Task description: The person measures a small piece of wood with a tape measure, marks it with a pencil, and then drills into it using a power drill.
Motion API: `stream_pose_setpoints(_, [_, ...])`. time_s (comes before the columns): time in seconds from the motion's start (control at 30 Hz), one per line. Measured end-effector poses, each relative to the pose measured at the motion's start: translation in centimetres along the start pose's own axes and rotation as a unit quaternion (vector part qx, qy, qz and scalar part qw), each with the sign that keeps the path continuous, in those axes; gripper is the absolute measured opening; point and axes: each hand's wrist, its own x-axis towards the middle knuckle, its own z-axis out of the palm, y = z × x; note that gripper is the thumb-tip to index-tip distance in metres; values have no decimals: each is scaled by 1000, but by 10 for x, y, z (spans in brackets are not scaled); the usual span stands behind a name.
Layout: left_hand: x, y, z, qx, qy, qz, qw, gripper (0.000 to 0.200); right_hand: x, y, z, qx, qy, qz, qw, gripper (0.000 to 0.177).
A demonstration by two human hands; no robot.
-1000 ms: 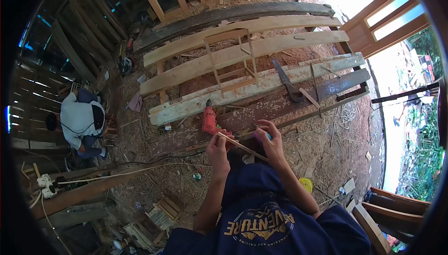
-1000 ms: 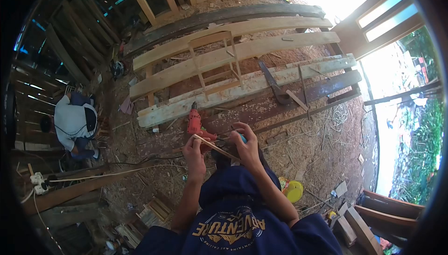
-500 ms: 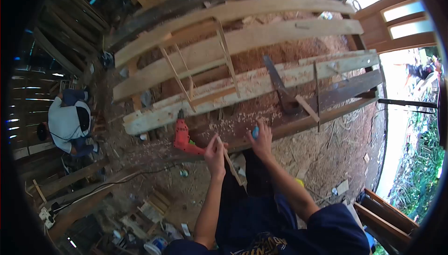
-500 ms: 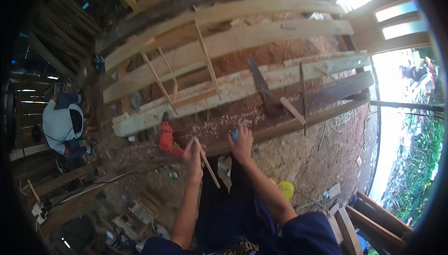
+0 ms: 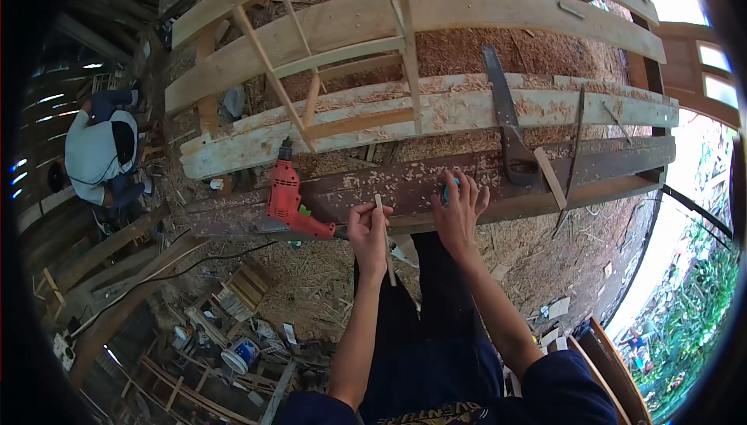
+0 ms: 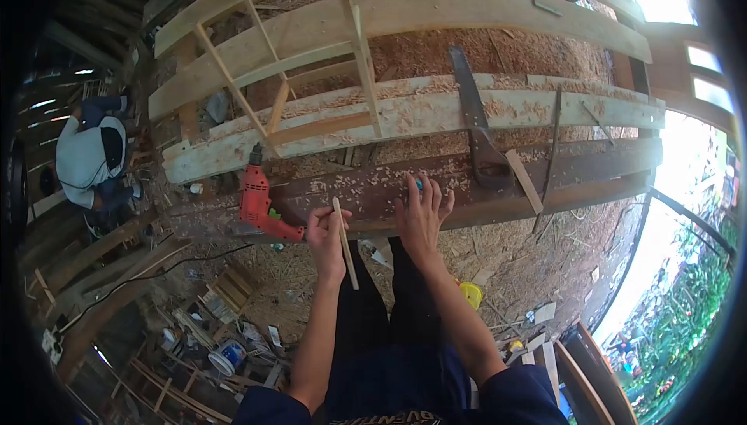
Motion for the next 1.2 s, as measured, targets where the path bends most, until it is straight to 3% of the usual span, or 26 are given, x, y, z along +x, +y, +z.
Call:
stream_pose_setpoints(0.2, [0,32,-40,-31,39,58,997,7,8,-62,-12,117,-29,-77,990,55])
stream_pose_setpoints(0.3, [3,54,-90,-12,62,88,994,4,1,-108,2,235,-124,-49,963,57])
stream_pose_setpoints(0.4, [17,63,-158,21,100,96,990,4,-8,-150,37,258,-221,-66,938,63])
stream_pose_setpoints(0.5, [39,66,-222,36,112,72,990,6,-18,-203,71,229,-254,-106,934,81])
stream_pose_setpoints(0.6, [74,38,-278,68,81,92,990,9,-39,-246,114,128,-227,-113,959,100])
stream_pose_setpoints(0.7, [99,29,-301,70,62,83,992,10,-53,-276,152,82,-186,-38,978,109])
stream_pose_setpoints(0.9, [120,24,-318,63,4,68,996,12,-55,-287,169,31,-132,-6,991,112])
stream_pose_setpoints(1.1, [135,32,-322,98,-7,98,990,11,-53,-272,161,77,-91,-74,990,111])
stream_pose_setpoints(1.2, [142,34,-324,140,-24,114,983,10,-50,-274,140,123,-87,-51,987,107])
